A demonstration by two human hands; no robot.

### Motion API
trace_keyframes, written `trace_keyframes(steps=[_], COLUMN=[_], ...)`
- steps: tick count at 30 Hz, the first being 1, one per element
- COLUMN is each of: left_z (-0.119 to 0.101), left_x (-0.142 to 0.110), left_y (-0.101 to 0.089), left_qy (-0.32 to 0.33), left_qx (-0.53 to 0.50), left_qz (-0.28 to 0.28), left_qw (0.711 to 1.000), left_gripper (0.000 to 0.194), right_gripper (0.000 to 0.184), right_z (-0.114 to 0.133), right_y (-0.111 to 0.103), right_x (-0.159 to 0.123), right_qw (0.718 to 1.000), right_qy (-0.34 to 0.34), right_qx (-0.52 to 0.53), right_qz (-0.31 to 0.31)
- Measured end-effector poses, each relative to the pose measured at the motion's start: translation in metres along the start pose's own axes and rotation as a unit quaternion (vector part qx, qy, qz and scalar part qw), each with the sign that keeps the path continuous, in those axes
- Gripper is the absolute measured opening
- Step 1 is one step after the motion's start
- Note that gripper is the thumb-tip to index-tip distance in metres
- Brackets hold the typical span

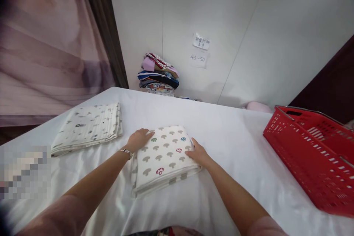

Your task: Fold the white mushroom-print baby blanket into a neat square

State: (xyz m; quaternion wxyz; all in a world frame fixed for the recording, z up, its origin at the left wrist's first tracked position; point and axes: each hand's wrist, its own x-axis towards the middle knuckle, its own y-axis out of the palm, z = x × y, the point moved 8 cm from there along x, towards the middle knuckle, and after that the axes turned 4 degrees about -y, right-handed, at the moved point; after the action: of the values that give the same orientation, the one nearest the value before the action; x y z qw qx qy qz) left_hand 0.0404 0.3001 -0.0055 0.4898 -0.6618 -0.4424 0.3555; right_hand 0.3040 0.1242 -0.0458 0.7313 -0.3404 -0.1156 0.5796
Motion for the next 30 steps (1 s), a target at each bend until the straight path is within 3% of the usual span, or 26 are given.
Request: trace_keyframes(steps=[3,6,10,13,16,18,20,22,24,27,30], left_z=[0.004,0.004,0.003,0.002,-0.022,-0.049,-0.075,-0.091,-0.097,-0.094,-0.091], left_x=[-0.014,-0.036,-0.058,-0.063,-0.066,-0.072,-0.08,-0.085,-0.086,-0.082,-0.082], left_y=[0.003,0.009,0.014,0.006,-0.013,-0.018,-0.012,0.002,0.015,0.024,0.017], left_qy=[-0.054,-0.087,-0.086,-0.071,0.007,0.087,0.163,0.209,0.222,0.222,0.207], left_qx=[-0.008,-0.022,-0.047,-0.047,-0.016,-0.001,0.006,0.016,0.025,0.035,0.029], left_qz=[0.023,0.072,0.092,0.039,-0.084,-0.14,-0.153,-0.143,-0.126,-0.105,-0.096], left_qw=[0.998,0.993,0.991,0.996,0.996,0.986,0.975,0.967,0.967,0.969,0.973], left_gripper=[0.056,0.055,0.058,0.06,0.053,0.047,0.045,0.044,0.043,0.042,0.039], right_gripper=[0.085,0.075,0.047,0.041,0.044,0.043,0.043,0.052,0.056,0.053,0.041], right_z=[0.019,0.04,0.034,0.026,0.027,0.039,0.064,0.08,0.083,0.081,0.074], right_y=[-0.016,-0.043,-0.062,-0.073,-0.076,-0.063,-0.032,0.011,0.04,0.052,0.039], right_x=[0.028,0.065,0.086,0.072,0.037,0.008,-0.022,-0.045,-0.059,-0.069,-0.073], right_qw=[1.0,0.991,0.984,0.979,0.971,0.963,0.941,0.925,0.925,0.935,0.949], right_qy=[-0.03,-0.09,-0.083,-0.08,-0.079,-0.111,-0.212,-0.278,-0.276,-0.257,-0.258], right_qx=[0.001,-0.057,-0.082,-0.071,-0.07,-0.093,-0.164,-0.225,-0.25,-0.239,-0.166], right_qz=[-0.005,-0.075,-0.135,-0.174,-0.212,-0.226,-0.207,-0.131,-0.077,-0.044,-0.069])
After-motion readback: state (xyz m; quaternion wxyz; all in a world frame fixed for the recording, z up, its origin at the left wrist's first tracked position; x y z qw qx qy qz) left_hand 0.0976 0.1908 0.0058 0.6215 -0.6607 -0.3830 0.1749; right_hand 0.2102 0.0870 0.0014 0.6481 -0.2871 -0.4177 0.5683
